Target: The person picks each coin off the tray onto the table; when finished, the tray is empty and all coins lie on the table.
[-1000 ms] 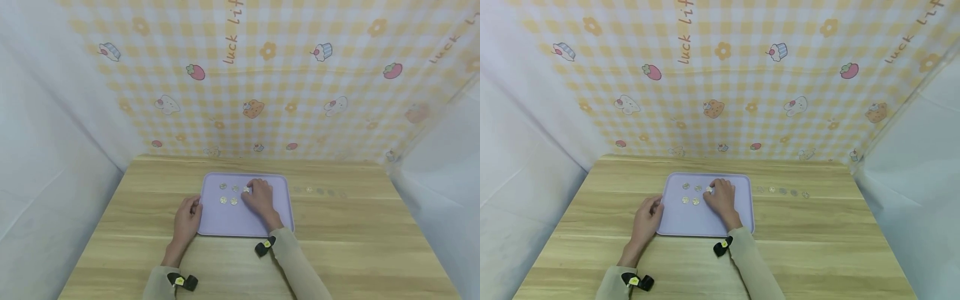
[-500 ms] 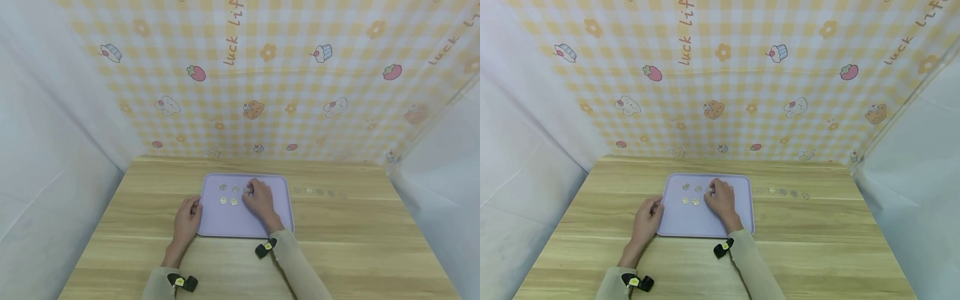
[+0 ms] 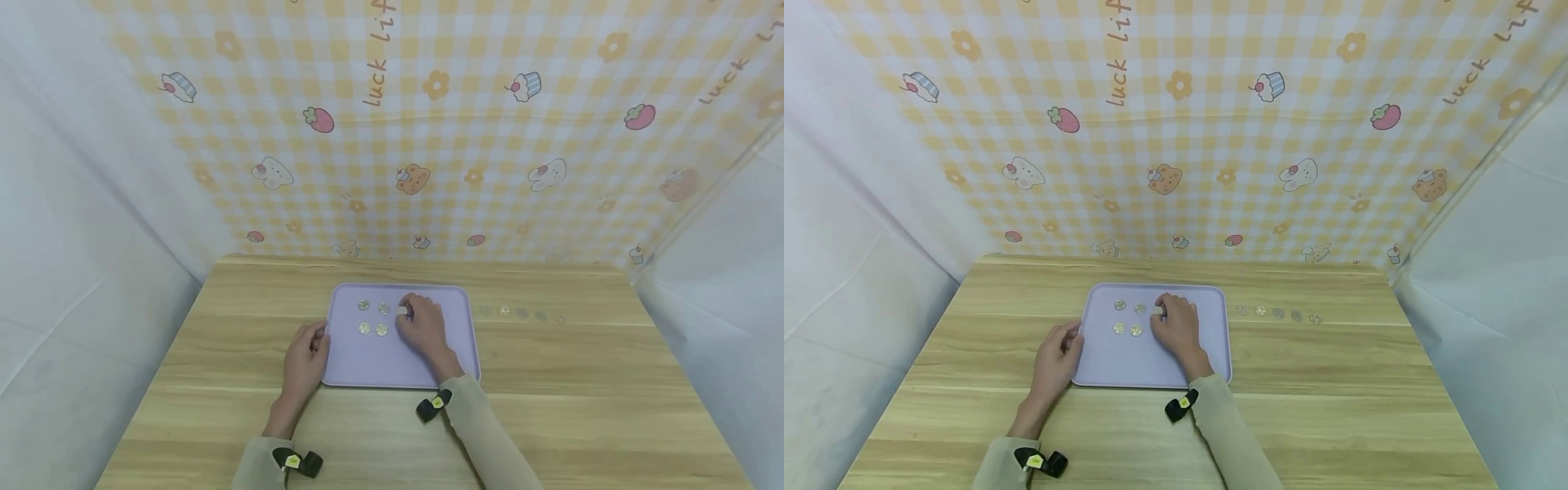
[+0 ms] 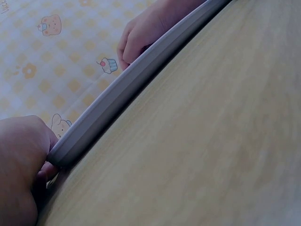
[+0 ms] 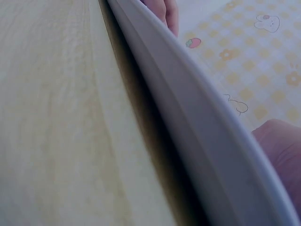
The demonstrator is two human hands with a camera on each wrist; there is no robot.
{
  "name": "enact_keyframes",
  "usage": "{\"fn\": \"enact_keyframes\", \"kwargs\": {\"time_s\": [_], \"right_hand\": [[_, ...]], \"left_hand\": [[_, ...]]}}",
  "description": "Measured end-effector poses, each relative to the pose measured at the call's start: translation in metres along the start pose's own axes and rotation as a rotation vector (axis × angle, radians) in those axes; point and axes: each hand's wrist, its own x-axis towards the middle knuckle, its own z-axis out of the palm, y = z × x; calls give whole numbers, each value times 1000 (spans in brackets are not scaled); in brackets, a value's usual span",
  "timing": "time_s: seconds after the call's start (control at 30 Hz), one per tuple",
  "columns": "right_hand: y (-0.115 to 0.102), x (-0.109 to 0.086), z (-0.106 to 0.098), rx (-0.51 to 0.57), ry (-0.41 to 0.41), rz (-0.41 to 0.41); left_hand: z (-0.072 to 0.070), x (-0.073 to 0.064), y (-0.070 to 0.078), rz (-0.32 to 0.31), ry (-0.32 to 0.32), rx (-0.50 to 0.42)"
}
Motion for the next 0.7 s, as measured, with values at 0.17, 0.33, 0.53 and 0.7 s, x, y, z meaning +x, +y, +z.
{"fn": "enact_keyframes", "kwargs": {"time_s": [0.17, 0.33, 0.53, 0.7], "right_hand": [[0, -1, 0, -2, -2, -3], [-3, -2, -1, -7, -16, 4], [-4, -3, -2, -24, -25, -13], [-3, -4, -3, -45, -29, -41]], "left_hand": [[0, 0, 0, -2, -2, 4], [0, 0, 0, 0, -2, 2], [0, 0, 0, 4, -1, -12], [0, 0, -1, 10, 3, -8]]}}
